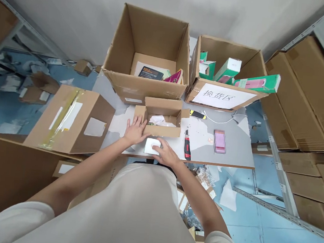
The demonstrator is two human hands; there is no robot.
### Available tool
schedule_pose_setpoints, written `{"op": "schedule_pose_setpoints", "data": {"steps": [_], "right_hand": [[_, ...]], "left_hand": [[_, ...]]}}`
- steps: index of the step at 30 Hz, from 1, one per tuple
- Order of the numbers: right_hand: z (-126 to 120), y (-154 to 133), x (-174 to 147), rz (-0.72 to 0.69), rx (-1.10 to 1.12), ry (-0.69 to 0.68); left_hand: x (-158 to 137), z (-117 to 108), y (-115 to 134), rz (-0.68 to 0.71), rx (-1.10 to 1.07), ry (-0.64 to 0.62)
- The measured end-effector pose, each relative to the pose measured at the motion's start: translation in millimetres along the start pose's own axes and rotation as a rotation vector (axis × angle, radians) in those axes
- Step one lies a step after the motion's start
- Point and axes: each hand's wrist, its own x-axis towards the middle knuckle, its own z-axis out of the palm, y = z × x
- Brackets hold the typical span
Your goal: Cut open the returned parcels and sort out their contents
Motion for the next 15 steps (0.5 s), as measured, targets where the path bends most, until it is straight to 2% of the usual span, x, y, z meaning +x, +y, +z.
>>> {"op": "schedule_pose_setpoints", "data": {"steps": [4, 8, 12, 15], "right_hand": [[-28, -6, 0, -0.039, -0.005, 0.067], [-79, -12, -2, -0.028, 0.01, 0.255], [-151, -15, -8, -0.047, -0.019, 0.425], [-221, -7, -9, 0.001, -0.112, 0.663]], "left_hand": [[-2, 5, -1, -0.008, 0.056, -0.035], [-2, 6, 0, -0.038, 0.081, -0.059], [-2, 7, 1, -0.059, 0.082, -0.054], [-2, 6, 1, -0.062, 0.079, -0.046]]}}
